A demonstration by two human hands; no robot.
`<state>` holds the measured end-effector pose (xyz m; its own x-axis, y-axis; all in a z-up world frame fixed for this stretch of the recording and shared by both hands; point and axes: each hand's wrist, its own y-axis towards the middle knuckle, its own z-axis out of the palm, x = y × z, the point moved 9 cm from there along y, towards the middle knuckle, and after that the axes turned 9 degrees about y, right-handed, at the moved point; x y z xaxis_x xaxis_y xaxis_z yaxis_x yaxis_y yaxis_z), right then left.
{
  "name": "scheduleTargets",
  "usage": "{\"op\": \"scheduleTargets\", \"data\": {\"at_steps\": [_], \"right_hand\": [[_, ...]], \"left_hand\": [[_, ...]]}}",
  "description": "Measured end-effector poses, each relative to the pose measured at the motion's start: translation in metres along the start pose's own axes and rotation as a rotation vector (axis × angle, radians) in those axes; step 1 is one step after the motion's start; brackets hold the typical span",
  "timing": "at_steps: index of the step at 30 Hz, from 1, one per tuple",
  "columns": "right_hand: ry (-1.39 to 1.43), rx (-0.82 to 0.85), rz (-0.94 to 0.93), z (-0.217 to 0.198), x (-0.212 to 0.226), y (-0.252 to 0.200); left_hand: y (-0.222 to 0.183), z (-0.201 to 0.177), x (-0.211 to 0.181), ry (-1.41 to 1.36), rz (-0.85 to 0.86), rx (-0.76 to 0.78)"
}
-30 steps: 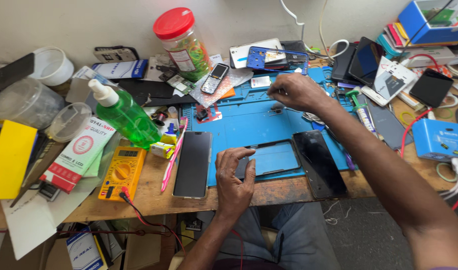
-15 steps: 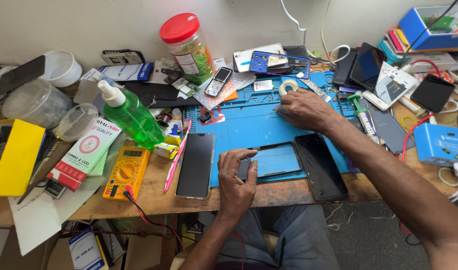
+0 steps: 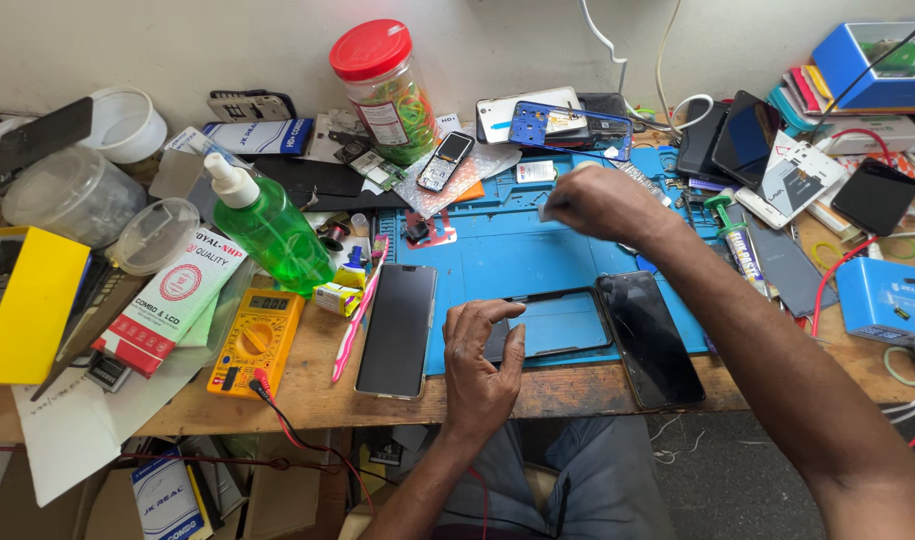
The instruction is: The person removes a yellow back cover from a smartphone, then uses a prying tool to detach the camera module from the back cover. The person handles the camera module and places it on the workbench.
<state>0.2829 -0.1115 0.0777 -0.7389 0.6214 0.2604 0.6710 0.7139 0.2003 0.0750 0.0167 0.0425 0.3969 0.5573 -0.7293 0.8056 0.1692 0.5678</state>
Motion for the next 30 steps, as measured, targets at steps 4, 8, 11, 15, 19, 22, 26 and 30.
{"op": "scheduleTargets", "data": {"at_steps": [4, 8, 11, 15, 19, 22, 26, 30], "right_hand": [[-0.028, -0.142, -0.039, 0.000, -0.006, 0.011], [-0.250, -0.041, -0.123, 0.032, 0.002, 0.023], [-0.092, -0.142, -0.138, 0.015, 0.008, 0.006], [0.235, 0.192, 0.041, 0.024, 0.032, -0.047], [0.194, 0.307, -0.096, 0.035, 0.090, -0.097], [0.228, 0.301, -0.024, 0.028, 0.087, -0.096], [0.281, 0.211, -0.033, 0.029, 0.072, -0.077], [0.141, 0.043, -0.056, 0.019, 0.058, -0.063]], "left_hand": [[0.002, -0.002, -0.004, 0.018, 0.013, -0.007], [0.004, -0.010, -0.001, -0.040, -0.046, -0.062], [-0.006, -0.019, 0.010, -0.096, -0.088, -0.165], [-0.017, -0.029, 0.027, -0.375, -0.102, -0.306], [-0.024, -0.026, 0.041, -0.461, -0.143, -0.341], [-0.020, -0.028, 0.038, -0.493, -0.144, -0.370], [-0.022, -0.027, 0.036, -0.465, -0.140, -0.351], [-0.019, -0.023, 0.036, -0.392, -0.138, -0.296]]}}
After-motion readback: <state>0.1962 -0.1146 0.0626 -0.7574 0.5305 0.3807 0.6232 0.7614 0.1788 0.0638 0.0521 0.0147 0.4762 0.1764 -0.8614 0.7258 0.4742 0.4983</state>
